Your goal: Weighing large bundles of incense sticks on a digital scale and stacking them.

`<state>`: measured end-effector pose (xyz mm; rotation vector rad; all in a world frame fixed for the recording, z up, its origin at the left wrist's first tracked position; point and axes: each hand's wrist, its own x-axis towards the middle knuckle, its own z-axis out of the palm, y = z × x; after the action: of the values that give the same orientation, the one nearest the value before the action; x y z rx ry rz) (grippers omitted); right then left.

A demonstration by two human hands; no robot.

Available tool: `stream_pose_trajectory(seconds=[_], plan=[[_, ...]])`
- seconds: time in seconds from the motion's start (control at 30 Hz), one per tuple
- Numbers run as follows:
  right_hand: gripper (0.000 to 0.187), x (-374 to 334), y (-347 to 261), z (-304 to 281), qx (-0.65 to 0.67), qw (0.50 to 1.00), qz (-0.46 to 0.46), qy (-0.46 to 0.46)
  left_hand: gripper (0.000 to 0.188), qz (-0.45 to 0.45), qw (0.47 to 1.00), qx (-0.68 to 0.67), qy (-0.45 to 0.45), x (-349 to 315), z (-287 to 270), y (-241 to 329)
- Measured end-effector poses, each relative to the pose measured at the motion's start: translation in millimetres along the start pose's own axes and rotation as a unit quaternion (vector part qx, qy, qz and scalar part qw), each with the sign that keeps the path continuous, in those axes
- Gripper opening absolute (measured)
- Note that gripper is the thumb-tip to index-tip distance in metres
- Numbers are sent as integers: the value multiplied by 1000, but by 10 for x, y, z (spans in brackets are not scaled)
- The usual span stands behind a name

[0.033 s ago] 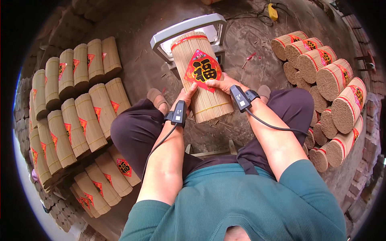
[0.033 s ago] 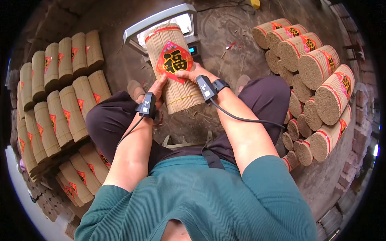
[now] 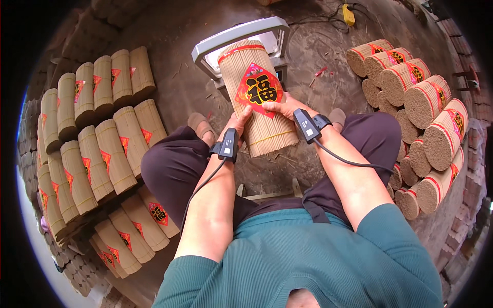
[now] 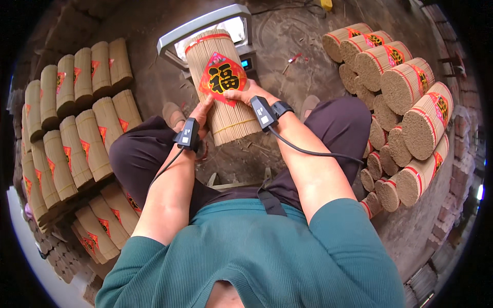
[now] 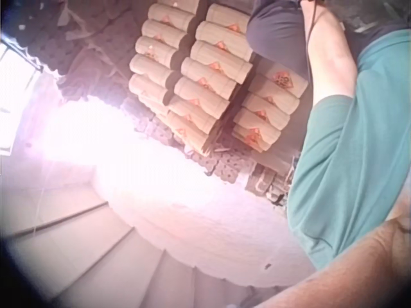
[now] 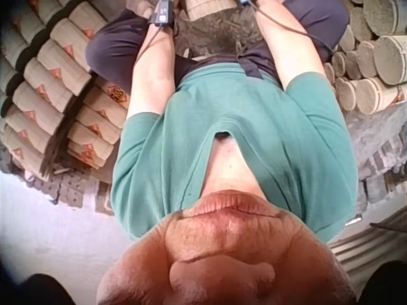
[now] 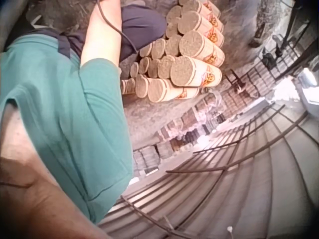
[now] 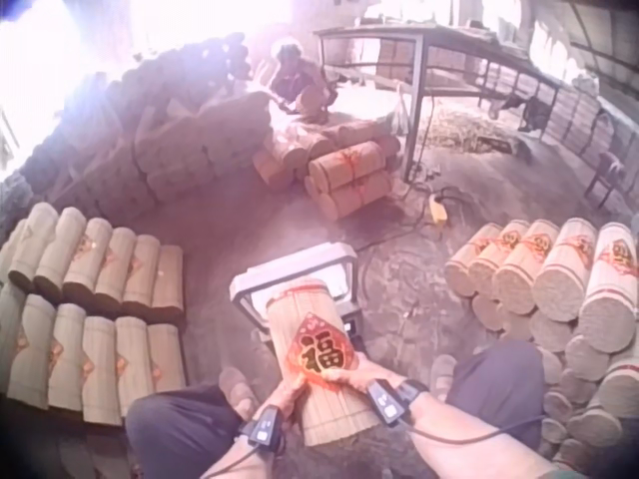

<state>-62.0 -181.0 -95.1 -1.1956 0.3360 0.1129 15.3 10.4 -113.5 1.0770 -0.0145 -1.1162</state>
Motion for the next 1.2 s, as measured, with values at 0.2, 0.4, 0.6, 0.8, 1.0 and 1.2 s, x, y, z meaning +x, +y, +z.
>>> stream_pose_trajectory(seconds=[0.2, 0.4, 0.6, 0.8, 1.0, 1.2], plan=[[54, 50, 64, 11, -4, 999, 2, 46, 72, -6, 1000, -3, 16, 20, -1, -12], [58, 54, 116, -9, 6, 999, -6, 35, 67, -1, 999, -27, 17, 50, 2, -52], [64, 2, 98, 58, 44, 997, -42, 38, 63, 37, 998, 7, 54, 65, 25, -113], [65, 16, -225, 177, 91, 993, -50, 61, 68, 83, 994, 24, 71, 115, 36, 92], [65, 377, -358, -1, 25, 995, -55, 74, 66, 70, 991, 7, 110, 335, 266, 435], [95, 799, -312, -19, 8, 975, 41, 219, 67, 52, 992, -11, 113, 684, 45, 569]])
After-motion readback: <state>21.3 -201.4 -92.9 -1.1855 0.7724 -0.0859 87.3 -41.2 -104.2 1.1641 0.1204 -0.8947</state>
